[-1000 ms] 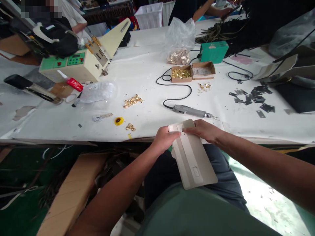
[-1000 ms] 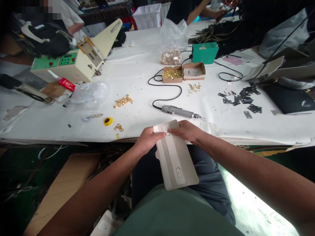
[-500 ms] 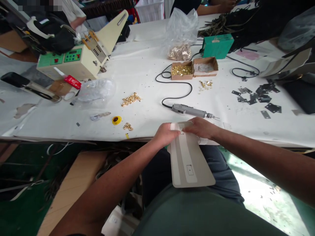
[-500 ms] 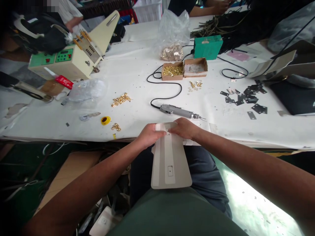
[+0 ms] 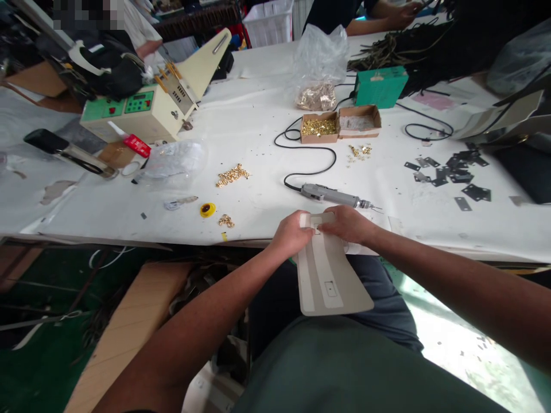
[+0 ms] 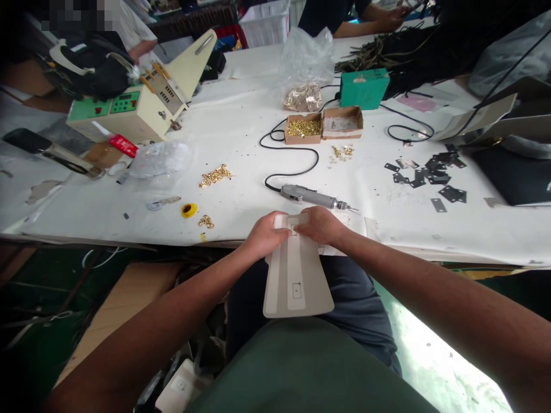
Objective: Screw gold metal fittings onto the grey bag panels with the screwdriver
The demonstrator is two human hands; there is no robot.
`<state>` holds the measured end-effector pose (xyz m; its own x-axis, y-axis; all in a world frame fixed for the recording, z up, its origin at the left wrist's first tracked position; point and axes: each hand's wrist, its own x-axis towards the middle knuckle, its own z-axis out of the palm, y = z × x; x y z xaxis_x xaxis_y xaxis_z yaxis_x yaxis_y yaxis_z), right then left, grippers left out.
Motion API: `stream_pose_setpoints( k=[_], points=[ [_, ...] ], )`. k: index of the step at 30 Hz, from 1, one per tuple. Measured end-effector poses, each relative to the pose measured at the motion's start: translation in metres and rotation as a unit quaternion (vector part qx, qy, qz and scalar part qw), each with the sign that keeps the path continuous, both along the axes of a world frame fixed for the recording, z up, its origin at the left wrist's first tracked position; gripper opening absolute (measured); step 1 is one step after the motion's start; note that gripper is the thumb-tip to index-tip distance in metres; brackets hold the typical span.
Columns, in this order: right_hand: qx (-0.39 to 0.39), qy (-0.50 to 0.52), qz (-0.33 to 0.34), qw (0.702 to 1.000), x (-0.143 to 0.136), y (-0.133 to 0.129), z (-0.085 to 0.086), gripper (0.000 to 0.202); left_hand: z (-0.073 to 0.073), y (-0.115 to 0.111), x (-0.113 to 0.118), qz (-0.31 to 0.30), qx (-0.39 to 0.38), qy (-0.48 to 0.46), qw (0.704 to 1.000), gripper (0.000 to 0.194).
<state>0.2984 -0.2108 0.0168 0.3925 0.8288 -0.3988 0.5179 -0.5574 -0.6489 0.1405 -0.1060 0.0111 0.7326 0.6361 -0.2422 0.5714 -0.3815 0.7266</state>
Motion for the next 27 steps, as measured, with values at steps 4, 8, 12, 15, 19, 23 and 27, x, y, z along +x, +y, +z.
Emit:
stream_pose_setpoints(
  k=[4, 8, 12, 15, 19, 23, 27],
  points=[
    [-0.007, 0.029, -0.004, 1.0, 0.0, 0.001, 0.0, 0.009, 0.004, -0.001, -0.002, -0.012, 0.115, 0.033, 0.993, 0.067],
    [0.005, 0.033, -0.006, 0.999, -0.001, 0.002, 0.002, 0.009, 0.004, 0.0, -0.007, -0.092, 0.243, -0.046, 0.965, 0.051],
    [0.017, 0.015, -0.007, 1.0, -0.001, 0.005, 0.003, 0.01, -0.007, 0.002, -0.009, -0.141, 0.236, -0.107, 0.956, 0.018],
    [0.029, 0.01, -0.007, 1.0, -0.002, 0.005, 0.004, 0.013, -0.014, 0.004, -0.01, -0.126, 0.221, -0.124, 0.959, 0.02],
    [0.061, -0.039, -0.014, 0.997, 0.0, -0.004, 0.007, 0.04, -0.018, 0.006, -0.011, -0.116, 0.212, -0.128, 0.962, 0.022],
    [0.121, -0.097, -0.064, 0.986, 0.025, -0.019, 0.017, 0.033, -0.019, 0.008, -0.01, -0.103, 0.202, -0.127, 0.966, 0.021],
    [0.143, -0.144, -0.14, 0.969, 0.077, -0.014, 0.018, 0.025, -0.018, 0.01, -0.009, -0.097, 0.187, -0.124, 0.97, 0.021]
  ],
)
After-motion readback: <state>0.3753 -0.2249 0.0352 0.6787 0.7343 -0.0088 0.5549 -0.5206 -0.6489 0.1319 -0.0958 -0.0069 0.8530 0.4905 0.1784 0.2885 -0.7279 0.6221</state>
